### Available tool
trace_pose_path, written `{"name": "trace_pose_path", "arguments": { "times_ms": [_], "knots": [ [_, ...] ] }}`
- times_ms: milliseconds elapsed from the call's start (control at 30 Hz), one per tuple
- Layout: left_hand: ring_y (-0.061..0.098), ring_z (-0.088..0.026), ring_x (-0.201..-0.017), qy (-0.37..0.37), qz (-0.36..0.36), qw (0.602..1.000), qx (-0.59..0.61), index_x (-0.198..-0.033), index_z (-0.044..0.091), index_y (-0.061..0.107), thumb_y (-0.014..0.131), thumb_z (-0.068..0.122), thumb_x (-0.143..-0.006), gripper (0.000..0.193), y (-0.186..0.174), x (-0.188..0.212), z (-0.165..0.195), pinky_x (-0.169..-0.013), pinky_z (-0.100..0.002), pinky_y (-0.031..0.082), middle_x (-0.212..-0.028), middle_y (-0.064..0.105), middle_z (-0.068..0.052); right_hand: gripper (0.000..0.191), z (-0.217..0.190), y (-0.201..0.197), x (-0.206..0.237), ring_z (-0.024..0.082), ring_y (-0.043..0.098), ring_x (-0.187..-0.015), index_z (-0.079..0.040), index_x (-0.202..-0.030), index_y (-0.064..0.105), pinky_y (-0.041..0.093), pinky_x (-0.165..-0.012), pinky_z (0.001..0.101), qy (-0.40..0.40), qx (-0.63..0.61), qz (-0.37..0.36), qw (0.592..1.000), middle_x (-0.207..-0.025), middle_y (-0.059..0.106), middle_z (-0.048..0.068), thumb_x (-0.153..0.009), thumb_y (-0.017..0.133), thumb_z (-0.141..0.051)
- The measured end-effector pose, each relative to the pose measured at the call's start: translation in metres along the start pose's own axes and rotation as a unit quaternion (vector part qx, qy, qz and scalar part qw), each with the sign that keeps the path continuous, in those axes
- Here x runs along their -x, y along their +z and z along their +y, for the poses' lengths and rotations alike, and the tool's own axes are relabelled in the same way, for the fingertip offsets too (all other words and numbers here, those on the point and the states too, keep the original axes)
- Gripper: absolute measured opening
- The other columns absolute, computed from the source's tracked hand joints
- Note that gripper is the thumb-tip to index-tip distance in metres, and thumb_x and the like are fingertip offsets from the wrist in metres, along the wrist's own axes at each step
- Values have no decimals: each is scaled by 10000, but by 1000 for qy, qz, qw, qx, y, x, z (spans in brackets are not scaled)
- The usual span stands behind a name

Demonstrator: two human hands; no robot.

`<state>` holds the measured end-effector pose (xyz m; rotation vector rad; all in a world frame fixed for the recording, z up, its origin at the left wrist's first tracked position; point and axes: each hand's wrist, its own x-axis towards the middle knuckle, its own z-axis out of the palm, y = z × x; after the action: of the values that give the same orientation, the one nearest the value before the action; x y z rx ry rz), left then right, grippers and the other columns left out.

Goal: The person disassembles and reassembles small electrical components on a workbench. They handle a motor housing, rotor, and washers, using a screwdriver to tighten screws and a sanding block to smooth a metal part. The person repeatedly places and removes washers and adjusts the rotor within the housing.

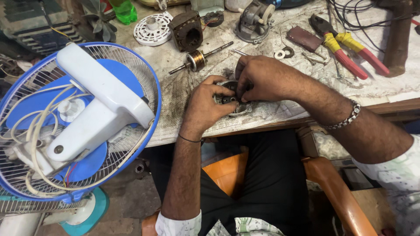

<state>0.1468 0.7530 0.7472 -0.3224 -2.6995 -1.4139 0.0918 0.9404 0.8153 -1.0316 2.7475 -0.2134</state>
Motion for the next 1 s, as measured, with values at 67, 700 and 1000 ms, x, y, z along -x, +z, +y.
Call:
{"name": "trace_pose_path", "arguments": {
  "times_ms": [67, 700, 1000],
  "knots": [
    [657, -262, -1221, 5, 5, 1000, 2, -973, 69, 821, 868, 193, -655, 345, 0, 1, -1, -1023, -377, 539, -1361, 643, -96, 220, -4, 0, 2, 187, 653, -1014, -119, -947, 818, 597, -878, 348, 7, 12, 2, 1000, -1005, 635, 56, -763, 875, -225],
    [704, -256, -1155, 39, 33, 999, 6, -945, 27, 806, 825, 153, -649, 323, 1, 6, 4, -1002, -354, 551, -1310, 691, -90, 166, -29, 2, 29, 284, 598, -1081, -128, -852, 819, 538, -901, 488, 7, 96, 92, 991, -1088, 584, 88, -750, 852, -254],
    [694, -249, -1156, 27, 33, 999, 4, -950, 38, 810, 833, 163, -638, 337, 1, 6, 7, -991, -354, 553, -1310, 680, -95, 209, -24, 5, 33, 280, 611, -1079, -131, -899, 809, 529, -885, 495, 29, 78, 97, 992, -1068, 588, 102, -762, 856, -282]
  ]
}}
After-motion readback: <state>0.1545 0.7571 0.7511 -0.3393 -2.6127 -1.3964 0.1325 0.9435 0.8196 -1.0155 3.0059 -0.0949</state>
